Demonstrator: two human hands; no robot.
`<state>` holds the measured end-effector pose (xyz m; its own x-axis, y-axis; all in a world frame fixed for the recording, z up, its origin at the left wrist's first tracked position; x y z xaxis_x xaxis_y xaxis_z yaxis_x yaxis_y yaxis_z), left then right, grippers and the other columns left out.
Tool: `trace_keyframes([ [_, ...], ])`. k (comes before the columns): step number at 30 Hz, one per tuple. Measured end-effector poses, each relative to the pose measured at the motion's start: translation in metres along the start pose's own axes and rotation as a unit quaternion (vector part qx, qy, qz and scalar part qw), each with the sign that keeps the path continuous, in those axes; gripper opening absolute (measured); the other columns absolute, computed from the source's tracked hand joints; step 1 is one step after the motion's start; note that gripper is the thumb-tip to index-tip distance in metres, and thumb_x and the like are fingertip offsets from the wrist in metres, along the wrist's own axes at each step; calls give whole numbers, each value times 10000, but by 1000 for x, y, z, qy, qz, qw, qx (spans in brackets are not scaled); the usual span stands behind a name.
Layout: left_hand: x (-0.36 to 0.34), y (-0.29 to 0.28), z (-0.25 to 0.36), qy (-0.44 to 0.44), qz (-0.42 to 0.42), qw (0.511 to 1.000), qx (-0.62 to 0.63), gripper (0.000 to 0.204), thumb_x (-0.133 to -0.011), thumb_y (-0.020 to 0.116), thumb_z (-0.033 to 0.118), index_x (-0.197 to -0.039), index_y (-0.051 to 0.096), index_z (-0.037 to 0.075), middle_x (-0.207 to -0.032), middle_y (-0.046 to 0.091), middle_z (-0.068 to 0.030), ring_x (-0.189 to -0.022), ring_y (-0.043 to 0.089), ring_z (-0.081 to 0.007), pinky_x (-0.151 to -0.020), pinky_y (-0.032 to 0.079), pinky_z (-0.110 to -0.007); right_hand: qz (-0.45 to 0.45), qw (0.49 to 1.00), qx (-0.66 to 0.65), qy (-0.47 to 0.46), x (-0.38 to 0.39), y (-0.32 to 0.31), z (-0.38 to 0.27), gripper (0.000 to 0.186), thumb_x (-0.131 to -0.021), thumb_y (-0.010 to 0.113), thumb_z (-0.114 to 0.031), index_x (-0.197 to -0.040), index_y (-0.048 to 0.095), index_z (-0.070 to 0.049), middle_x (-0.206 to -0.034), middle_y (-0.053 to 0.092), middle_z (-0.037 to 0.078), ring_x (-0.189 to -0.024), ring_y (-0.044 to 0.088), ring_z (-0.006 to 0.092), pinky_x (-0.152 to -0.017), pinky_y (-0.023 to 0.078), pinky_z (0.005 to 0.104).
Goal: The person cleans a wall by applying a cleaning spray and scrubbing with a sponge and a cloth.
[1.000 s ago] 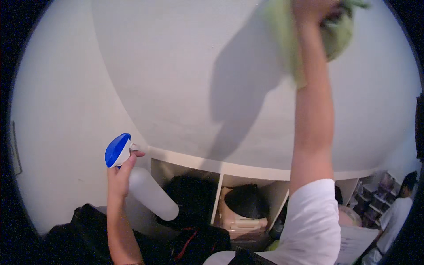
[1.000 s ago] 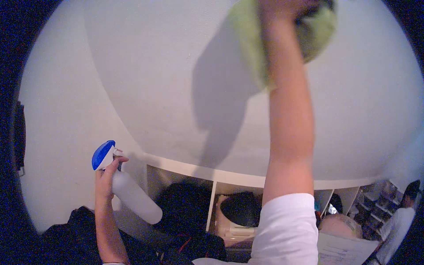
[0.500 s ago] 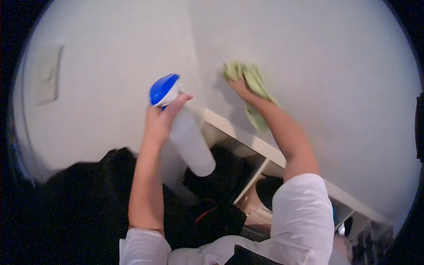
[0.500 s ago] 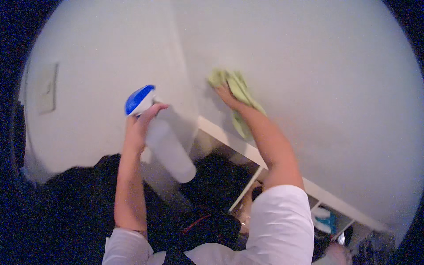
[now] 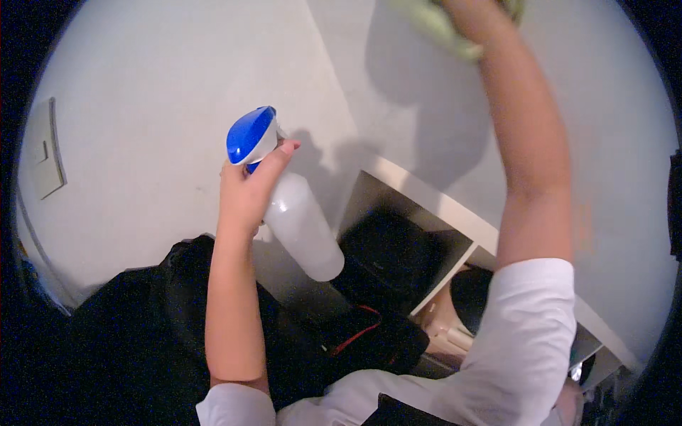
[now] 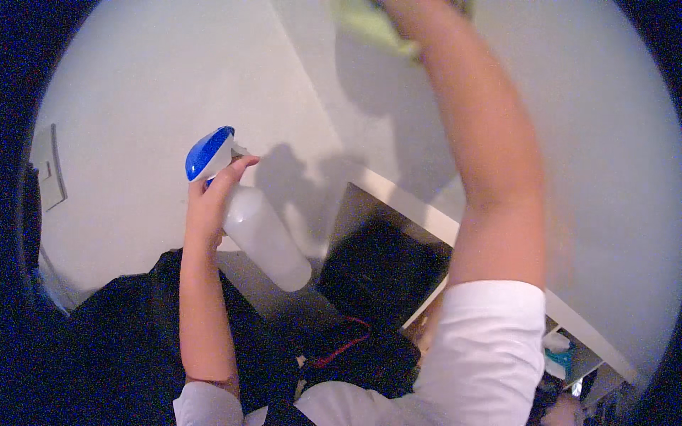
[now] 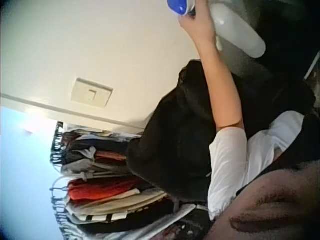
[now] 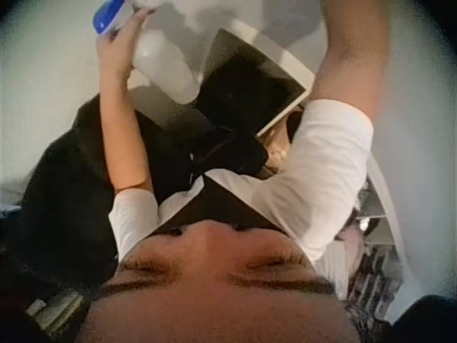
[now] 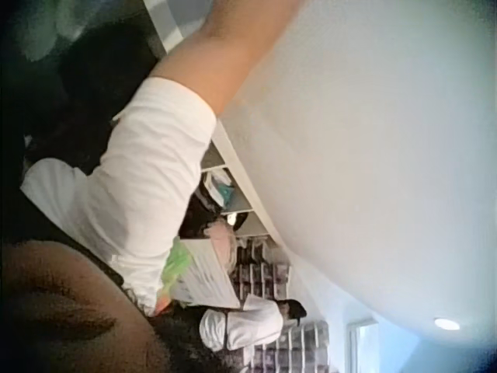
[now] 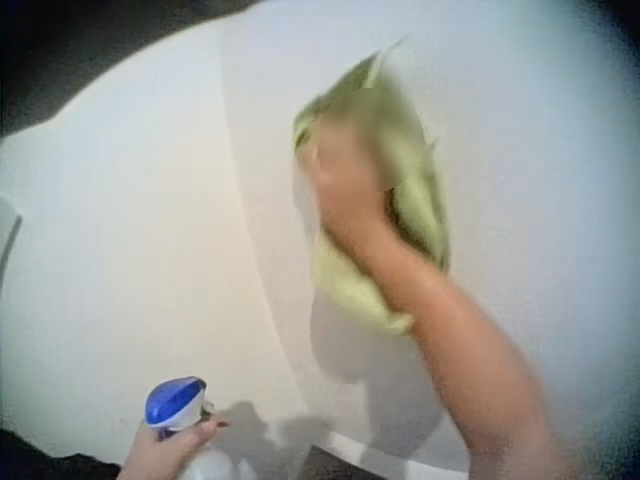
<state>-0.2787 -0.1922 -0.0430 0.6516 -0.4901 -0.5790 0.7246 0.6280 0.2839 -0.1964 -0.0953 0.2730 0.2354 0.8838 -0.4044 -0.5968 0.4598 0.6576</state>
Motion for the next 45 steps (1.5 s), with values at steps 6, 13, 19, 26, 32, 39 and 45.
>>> trace_keyframes([
  [6,8,-20,25,48,85,994,-52,225,-743,663,204,-865,658,15,-805,630,-46,-729,557,-113,-668,428,-251,-376,881,-280,66,230,12,-142,294,-797,500,-184,-1066,541,-71,-1082,515,146,-1030,461,299,-900,334,456],
  [13,14,1,25,78,67,994,-40,248,-769,654,168,-948,621,-1,-854,642,-59,-778,567,-111,-709,434,-251,-710,643,-263,117,442,-92,-134,319,-804,482,-196,-1109,521,-110,-1098,517,122,-1050,457,302,-901,321,479],
  [19,25,21,13,72,42,996,-20,255,-773,646,168,-957,615,-6,-874,643,-66,-800,564,-114,-731,430,-254,-804,543,-208,123,472,-178,-55,344,-810,467,-207,-1146,503,-142,-1112,520,101,-1067,453,306,-902,310,498],
  [26,21,4,25,52,9,998,-39,270,-776,648,173,-967,603,-12,-887,642,-61,-801,561,-109,-730,428,-247,-664,737,-92,88,226,-161,68,376,-817,449,-220,-1189,483,-180,-1129,523,77,-1087,449,309,-903,297,521],
  [32,29,-4,43,64,-3,993,-99,311,-791,621,173,-1048,569,5,-935,637,-61,-892,554,-138,-829,399,-278,-298,951,16,-74,137,-175,35,442,-800,495,-267,-1232,451,-185,-1250,448,96,-1178,387,326,-969,272,494],
  [39,40,6,59,103,-25,991,-82,356,-805,596,168,-1112,524,2,-973,626,-85,-979,534,-169,-900,365,-315,-801,546,-197,147,418,-292,9,609,-799,530,-386,-1316,336,-126,-1366,299,150,-1270,259,333,-1045,188,447],
  [45,45,21,62,48,-54,996,-59,348,-809,580,129,-1126,518,-1,-983,624,-79,-990,532,-162,-900,370,-310,-728,657,-74,179,246,-289,117,687,-790,523,-461,-1337,312,-103,-1385,286,156,-1273,262,344,-1055,191,433],
])
Point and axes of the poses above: each hand's wrist, its own x-axis away from the middle knuckle, its own y-axis out of the palm, z = x × y, the point moved 2 cm from there along -x, towards the middle knuckle
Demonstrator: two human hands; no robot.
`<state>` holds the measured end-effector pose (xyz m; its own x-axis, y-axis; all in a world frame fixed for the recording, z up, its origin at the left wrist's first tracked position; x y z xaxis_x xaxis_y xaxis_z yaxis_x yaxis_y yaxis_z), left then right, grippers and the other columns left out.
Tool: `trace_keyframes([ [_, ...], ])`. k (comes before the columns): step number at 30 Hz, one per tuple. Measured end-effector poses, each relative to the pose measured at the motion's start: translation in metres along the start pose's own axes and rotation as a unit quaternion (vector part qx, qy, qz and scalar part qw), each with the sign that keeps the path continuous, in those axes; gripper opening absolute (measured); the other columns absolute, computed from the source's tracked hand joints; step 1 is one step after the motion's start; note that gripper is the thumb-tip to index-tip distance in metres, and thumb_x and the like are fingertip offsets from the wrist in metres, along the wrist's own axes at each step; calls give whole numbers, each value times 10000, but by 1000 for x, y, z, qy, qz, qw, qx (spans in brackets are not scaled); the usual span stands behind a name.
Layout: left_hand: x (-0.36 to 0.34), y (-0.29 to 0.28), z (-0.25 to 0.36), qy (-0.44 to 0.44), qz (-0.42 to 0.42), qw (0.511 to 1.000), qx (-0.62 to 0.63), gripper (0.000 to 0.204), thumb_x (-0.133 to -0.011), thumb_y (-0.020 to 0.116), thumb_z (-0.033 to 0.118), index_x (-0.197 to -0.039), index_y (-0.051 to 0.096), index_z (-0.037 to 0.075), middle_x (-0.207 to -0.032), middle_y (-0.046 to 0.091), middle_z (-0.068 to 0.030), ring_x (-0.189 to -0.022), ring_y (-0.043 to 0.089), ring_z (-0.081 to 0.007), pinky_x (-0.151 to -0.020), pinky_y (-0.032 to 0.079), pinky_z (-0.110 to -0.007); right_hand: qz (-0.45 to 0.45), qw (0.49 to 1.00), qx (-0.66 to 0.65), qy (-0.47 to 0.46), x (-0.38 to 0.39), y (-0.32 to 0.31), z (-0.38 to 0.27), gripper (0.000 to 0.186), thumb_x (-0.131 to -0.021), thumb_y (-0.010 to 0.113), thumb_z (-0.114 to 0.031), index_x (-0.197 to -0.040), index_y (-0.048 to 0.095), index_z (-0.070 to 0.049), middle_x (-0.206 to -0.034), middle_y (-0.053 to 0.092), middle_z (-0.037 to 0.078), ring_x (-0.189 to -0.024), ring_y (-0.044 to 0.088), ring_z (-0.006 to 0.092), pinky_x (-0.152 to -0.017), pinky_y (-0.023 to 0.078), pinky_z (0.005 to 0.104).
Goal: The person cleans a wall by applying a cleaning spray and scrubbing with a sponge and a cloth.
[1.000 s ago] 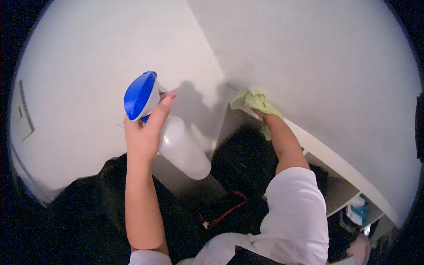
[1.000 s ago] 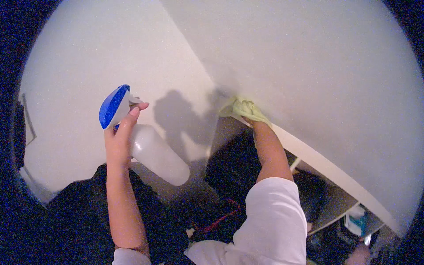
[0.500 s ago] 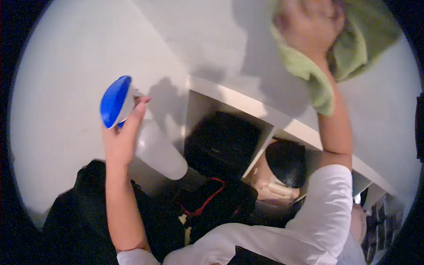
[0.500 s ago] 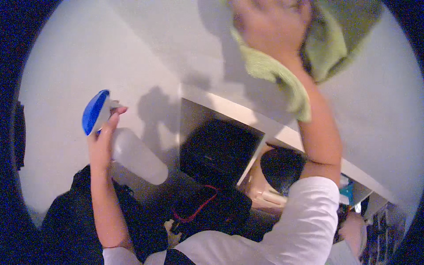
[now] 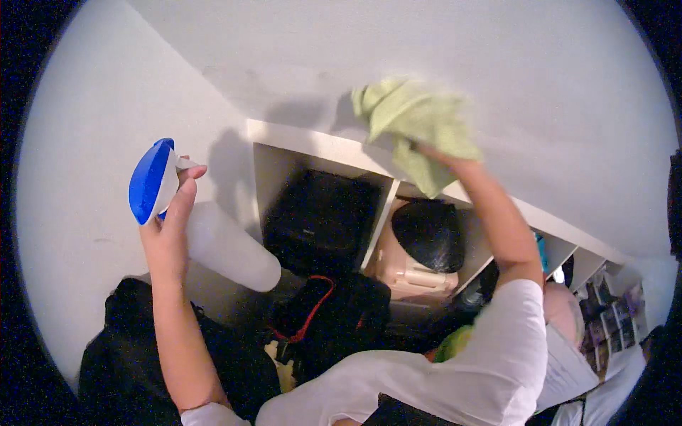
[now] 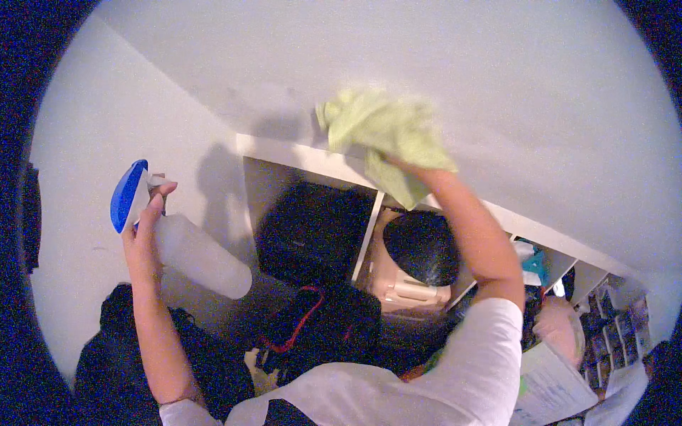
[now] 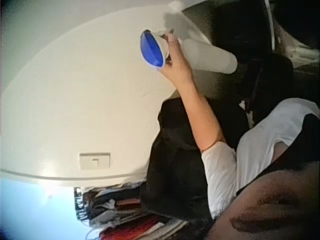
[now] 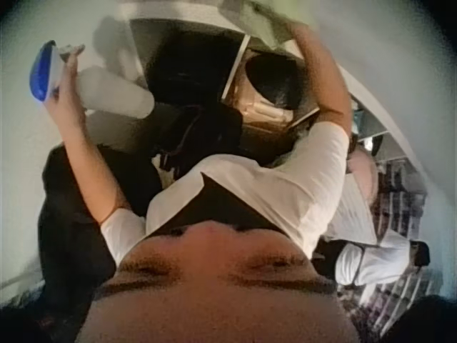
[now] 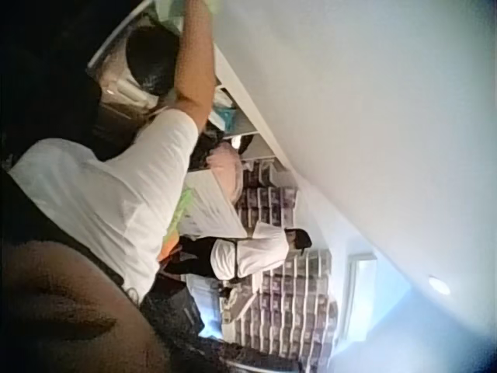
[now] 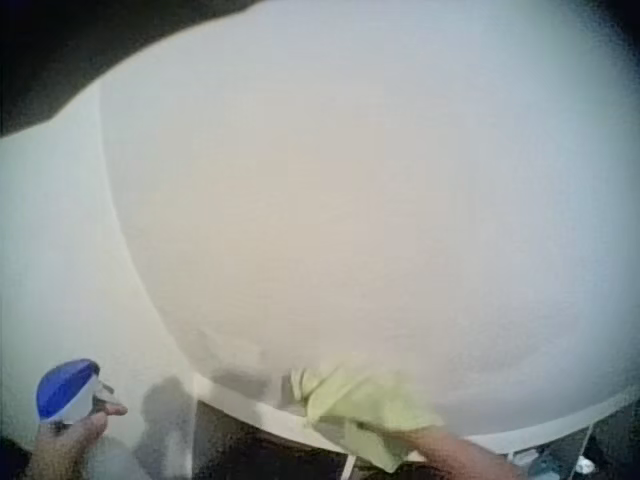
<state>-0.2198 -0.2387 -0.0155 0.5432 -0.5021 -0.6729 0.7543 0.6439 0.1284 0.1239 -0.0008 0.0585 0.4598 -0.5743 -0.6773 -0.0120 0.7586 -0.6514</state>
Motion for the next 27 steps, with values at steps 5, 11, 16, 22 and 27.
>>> trace_keyframes([
  [5,13,-12,11,12,-10,1000,-20,369,-794,555,60,-1151,494,-7,-1015,604,-80,-987,542,-165,-898,376,-308,316,947,60,-3,-15,-153,-24,473,-772,555,-339,-1219,463,-214,-1293,410,87,-1164,372,354,-977,259,479],
  [11,16,-1,13,23,-25,999,-27,372,-794,545,46,-1158,483,-8,-1067,574,-89,-991,542,-164,-901,379,-323,243,966,-16,-82,5,7,-10,553,-714,608,-348,-1238,447,-277,-1173,504,61,-1015,503,277,-839,403,444],
  [16,11,4,2,20,-52,998,4,339,-805,544,50,-1138,501,0,-1033,594,-76,-1001,533,-155,-902,375,-315,-135,985,-109,19,69,154,35,553,-765,598,-360,-1243,424,-144,-1205,487,89,-1149,415,261,-991,297,402],
  [22,8,14,20,-27,-76,996,33,309,-806,555,77,-1108,531,13,-997,614,-59,-979,532,-147,-885,377,-298,93,994,32,53,16,-106,44,489,-769,576,-289,-1198,454,-90,-1136,490,121,-1060,441,245,-929,329,398],
  [27,10,15,21,8,-85,996,8,323,-805,571,118,-1112,538,22,-1009,612,-57,-976,527,-145,-869,375,-287,522,829,200,11,36,-218,31,438,-772,558,-230,-1161,478,-45,-1079,492,148,-985,463,232,-877,355,394],
])
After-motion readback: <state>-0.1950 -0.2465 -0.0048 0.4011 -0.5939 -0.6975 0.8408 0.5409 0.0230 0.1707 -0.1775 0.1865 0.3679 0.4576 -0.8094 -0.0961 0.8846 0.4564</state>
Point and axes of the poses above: each hand's wrist, its own x-axis away from the middle knuckle, its own y-axis out of the palm, z = x × y, the point moved 2 cm from there along -x, towards the middle knuckle
